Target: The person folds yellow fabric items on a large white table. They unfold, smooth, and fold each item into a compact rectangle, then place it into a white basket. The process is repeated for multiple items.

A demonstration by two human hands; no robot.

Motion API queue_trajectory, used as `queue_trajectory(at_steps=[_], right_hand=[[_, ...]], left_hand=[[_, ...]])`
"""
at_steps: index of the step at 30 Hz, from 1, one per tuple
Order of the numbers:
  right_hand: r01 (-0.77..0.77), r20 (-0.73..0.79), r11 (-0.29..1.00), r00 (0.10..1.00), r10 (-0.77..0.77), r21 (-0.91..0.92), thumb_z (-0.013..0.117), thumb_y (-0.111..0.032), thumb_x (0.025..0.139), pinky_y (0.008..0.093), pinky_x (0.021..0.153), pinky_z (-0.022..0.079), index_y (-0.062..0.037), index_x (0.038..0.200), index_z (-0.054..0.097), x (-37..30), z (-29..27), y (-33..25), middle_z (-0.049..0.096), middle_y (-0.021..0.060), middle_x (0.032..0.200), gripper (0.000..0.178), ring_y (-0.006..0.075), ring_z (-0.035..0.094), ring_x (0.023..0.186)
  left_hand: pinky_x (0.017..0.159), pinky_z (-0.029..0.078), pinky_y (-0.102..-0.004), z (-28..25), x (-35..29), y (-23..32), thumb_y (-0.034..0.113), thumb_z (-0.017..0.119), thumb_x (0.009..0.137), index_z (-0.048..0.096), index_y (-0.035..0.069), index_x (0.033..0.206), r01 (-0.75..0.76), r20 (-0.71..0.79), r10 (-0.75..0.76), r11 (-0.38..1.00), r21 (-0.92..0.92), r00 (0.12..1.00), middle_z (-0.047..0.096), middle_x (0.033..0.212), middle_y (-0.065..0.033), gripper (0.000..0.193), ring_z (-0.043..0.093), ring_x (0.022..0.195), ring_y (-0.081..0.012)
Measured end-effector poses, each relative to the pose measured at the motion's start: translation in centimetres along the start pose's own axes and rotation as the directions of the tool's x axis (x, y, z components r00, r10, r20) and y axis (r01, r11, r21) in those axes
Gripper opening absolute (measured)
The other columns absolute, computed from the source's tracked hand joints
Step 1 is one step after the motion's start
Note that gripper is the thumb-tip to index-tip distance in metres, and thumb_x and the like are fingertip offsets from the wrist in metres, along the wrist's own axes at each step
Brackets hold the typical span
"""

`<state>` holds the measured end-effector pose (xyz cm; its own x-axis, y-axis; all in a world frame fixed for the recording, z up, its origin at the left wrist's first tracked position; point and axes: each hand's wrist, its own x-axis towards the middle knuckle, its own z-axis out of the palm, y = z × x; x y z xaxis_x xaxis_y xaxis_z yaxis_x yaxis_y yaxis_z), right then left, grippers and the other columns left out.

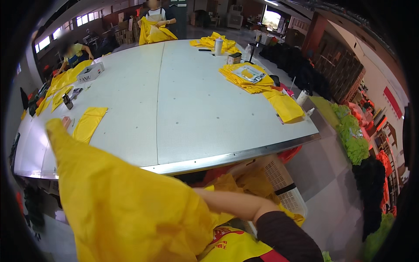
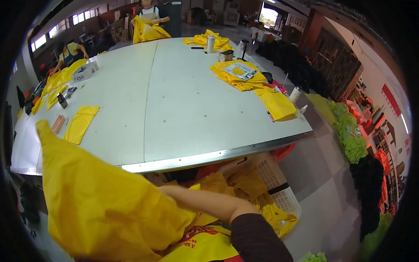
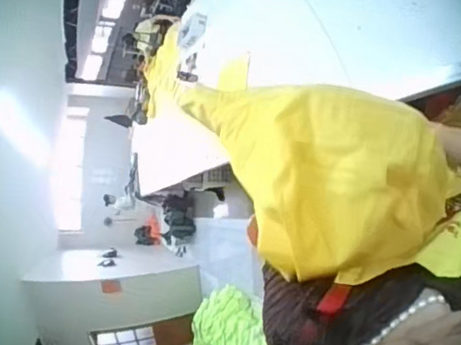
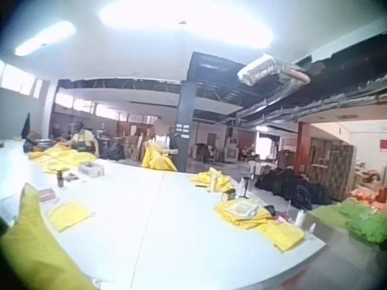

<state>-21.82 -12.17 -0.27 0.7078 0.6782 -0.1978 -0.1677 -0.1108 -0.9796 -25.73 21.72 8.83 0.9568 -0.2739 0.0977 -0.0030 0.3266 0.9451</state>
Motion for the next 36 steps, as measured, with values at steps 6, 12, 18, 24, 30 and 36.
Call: queue_trajectory(at_steps=[6,12,18,24,30,36], right_hand=[[0.003,-0.311,0.963,0.946,-0.090,-0.270,0.050,-0.022,0.090,0.0317,0.091,0.043,-0.0032,0.110,0.060,-5.8,-8.5,-8.4,0.060,0.0084,0.108,0.030,0.0173,0.054,0.102],[0.351,-0.830,0.883,0.353,-0.433,-0.312,0.045,-0.022,0.096,0.0299,0.073,0.052,-0.0041,0.109,0.058,-17.4,-14.7,-20.5,0.064,0.0070,0.098,0.026,0.0157,0.063,0.083],[0.315,-0.780,0.838,0.322,-0.536,-0.446,0.047,-0.019,0.095,0.0278,0.076,0.050,-0.0041,0.112,0.058,-26.6,-17.4,-26.3,0.063,0.0059,0.102,0.025,0.0148,0.061,0.087],[-0.005,-0.694,0.697,0.097,-0.713,-0.717,0.051,-0.023,0.094,0.0263,0.077,0.050,-0.0031,0.118,0.056,-36.5,-17.9,-33.4,0.063,0.0061,0.104,0.032,0.0135,0.061,0.089],[-0.026,-0.778,0.817,0.322,-0.539,-0.576,0.050,-0.022,0.095,0.0269,0.080,0.050,-0.0033,0.117,0.056,-40.3,-16.2,-33.1,0.062,0.0062,0.107,0.030,0.0137,0.060,0.095],[-0.306,-0.759,0.716,0.449,-0.472,-0.627,0.052,-0.020,0.093,0.0212,0.079,0.044,-0.0018,0.114,0.058,-36.6,-24.7,-30.3,0.062,0.0007,0.100,0.028,0.0078,0.056,0.089]], left_hand=[[0.093,0.044,-0.0331,-3.4,-1.4,3.4,0.037,0.051,0.090,0.043,-0.002,0.129,-0.062,-0.039,0.060,0.996,-0.058,0.997,0.055,0.123,-0.0123,0.056,0.055,0.110,-0.0226],[0.087,0.048,-0.0282,-6.2,7.3,6.6,0.036,0.053,0.092,0.046,0.000,0.127,-0.098,-0.069,0.095,0.995,-0.034,0.993,0.057,0.119,-0.0100,0.051,0.058,0.105,-0.0188],[0.076,0.048,-0.0237,-8.7,8.2,7.6,0.024,0.063,0.087,0.055,0.002,0.116,-0.176,-0.200,0.250,0.928,0.330,0.947,0.060,0.103,-0.0046,0.038,0.058,0.090,-0.0116],[0.068,0.046,-0.0222,-5.9,4.1,12.6,0.014,0.071,0.078,0.060,0.001,0.105,-0.305,-0.071,0.530,0.587,0.750,0.845,0.061,0.093,-0.0021,0.032,0.055,0.077,-0.0085],[0.073,0.048,-0.0232,-4.1,2.0,16.1,0.006,0.074,0.074,0.058,-0.001,0.106,-0.183,-0.252,0.744,0.448,0.875,0.619,0.062,0.096,-0.0060,0.036,0.059,0.082,-0.0115],[0.072,0.048,-0.0250,-0.2,14.2,15.1,0.009,0.067,0.082,0.057,-0.001,0.105,-0.249,0.085,0.695,0.139,0.959,0.714,0.063,0.094,-0.0059,0.027,0.060,0.080,-0.0127]])
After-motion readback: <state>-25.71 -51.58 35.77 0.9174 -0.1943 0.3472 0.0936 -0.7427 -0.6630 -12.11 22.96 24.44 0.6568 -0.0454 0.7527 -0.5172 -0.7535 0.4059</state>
